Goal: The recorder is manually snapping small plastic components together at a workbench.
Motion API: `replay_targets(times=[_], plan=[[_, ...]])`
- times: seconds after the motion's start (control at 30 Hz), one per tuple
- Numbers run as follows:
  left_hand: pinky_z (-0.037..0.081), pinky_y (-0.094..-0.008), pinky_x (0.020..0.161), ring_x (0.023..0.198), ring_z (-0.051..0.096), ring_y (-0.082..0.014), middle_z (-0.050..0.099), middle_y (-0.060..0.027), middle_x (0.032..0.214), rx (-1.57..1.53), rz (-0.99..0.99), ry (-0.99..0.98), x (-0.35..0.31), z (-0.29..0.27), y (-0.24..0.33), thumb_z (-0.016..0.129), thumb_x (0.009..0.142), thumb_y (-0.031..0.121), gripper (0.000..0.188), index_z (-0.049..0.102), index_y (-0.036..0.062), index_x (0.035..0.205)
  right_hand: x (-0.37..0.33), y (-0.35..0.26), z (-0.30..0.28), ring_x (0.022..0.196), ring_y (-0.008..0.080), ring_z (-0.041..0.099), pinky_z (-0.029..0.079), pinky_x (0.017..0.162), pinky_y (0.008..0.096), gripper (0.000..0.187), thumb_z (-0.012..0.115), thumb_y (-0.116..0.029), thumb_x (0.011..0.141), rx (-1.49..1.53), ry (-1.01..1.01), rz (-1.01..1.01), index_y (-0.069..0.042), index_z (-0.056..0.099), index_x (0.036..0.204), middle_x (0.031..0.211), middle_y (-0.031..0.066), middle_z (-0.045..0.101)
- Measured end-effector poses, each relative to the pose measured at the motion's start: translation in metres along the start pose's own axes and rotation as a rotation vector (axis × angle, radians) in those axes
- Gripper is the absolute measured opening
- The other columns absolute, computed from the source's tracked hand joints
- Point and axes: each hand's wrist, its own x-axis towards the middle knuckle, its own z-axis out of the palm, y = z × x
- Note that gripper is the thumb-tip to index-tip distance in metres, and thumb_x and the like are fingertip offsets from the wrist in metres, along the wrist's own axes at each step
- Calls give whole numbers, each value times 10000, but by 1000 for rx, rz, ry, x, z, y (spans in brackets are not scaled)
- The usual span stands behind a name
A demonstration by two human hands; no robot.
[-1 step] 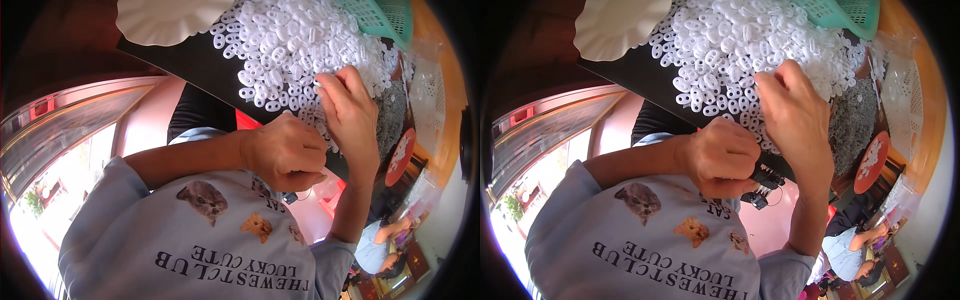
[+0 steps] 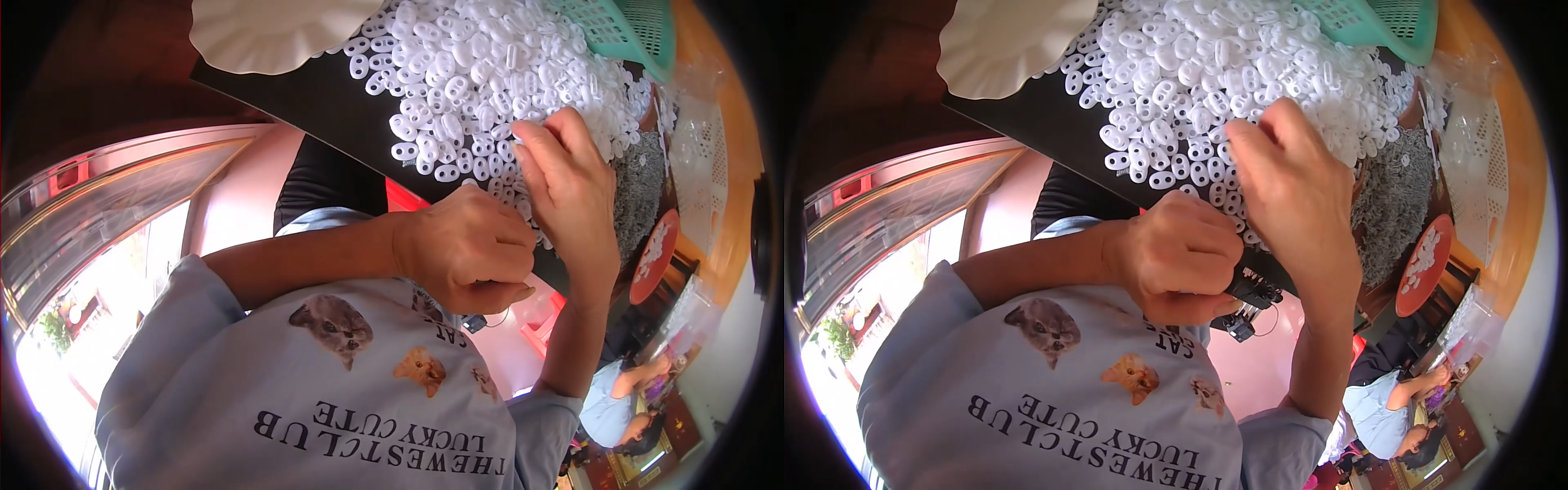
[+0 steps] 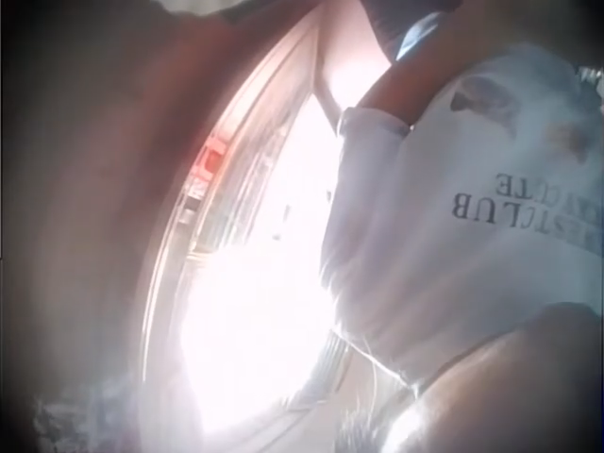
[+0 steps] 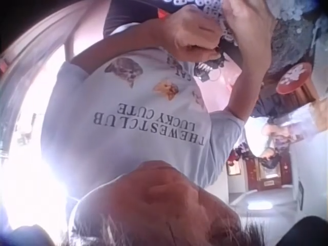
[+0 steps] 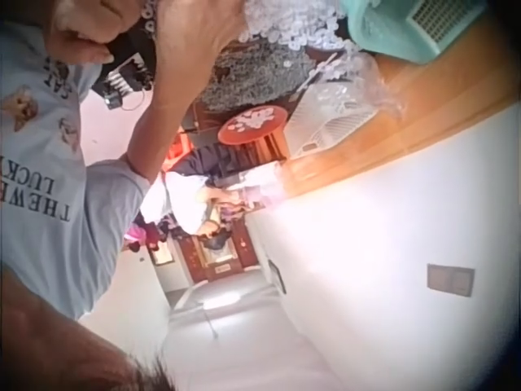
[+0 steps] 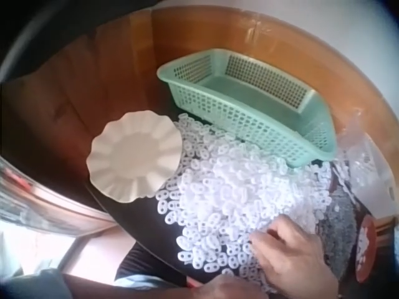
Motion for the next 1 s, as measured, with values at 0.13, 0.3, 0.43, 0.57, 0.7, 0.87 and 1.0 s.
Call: replay_targets(times=[0.13,0.3,0.43,0.57,0.7,0.87,1.0], plan=[[321,-361,388,438,437,-232,416,-45,572,45,47,27,1,-2,4,699,664,75,339,383,79,543,5,-8,4,686,260,581,467,561,382,168,649,-35,764,76,-79,-77,-76,623,925,823,72,511],[308,-354,382,424,419,-229,407,-44,567,73,50,22,0,-7,9,696,671,93,346,375,79,541,7,-4,14,666,268,569,457,552,381,138,666,-38,800,63,-95,-138,-53,613,926,825,75,509],[311,-354,387,427,413,-243,397,-49,569,46,-5,50,-5,-12,13,682,701,81,337,382,71,548,6,1,15,657,253,556,458,561,357,103,638,-3,804,143,5,-101,-35,588,889,806,86,520],[357,-300,461,502,452,-200,422,-46,606,-152,-233,-4,-6,-21,20,604,869,56,238,478,26,669,-8,2,-8,629,161,515,422,559,286,61,623,13,856,515,24,184,-13,578,888,775,61,529],[364,-225,568,671,420,-35,496,23,752,-420,-888,82,4,-22,38,536,985,105,114,515,-5,961,-29,1,-24,638,107,453,368,579,242,68,623,18,871,669,-9,223,6,559,890,761,36,490],[368,-243,545,647,443,-48,508,10,739,-237,-891,-59,13,-21,39,552,946,42,66,532,-20,960,-48,-9,-27,611,133,442,357,541,264,105,642,8,859,719,-84,229,-6,540,877,745,48,474],[376,-297,513,576,481,-123,512,-65,667,12,-641,-104,13,-18,38,568,896,-18,28,549,-28,878,-58,-13,-19,594,198,476,386,524,308,129,656,6,843,648,10,149,-15,538,888,748,81,492]])
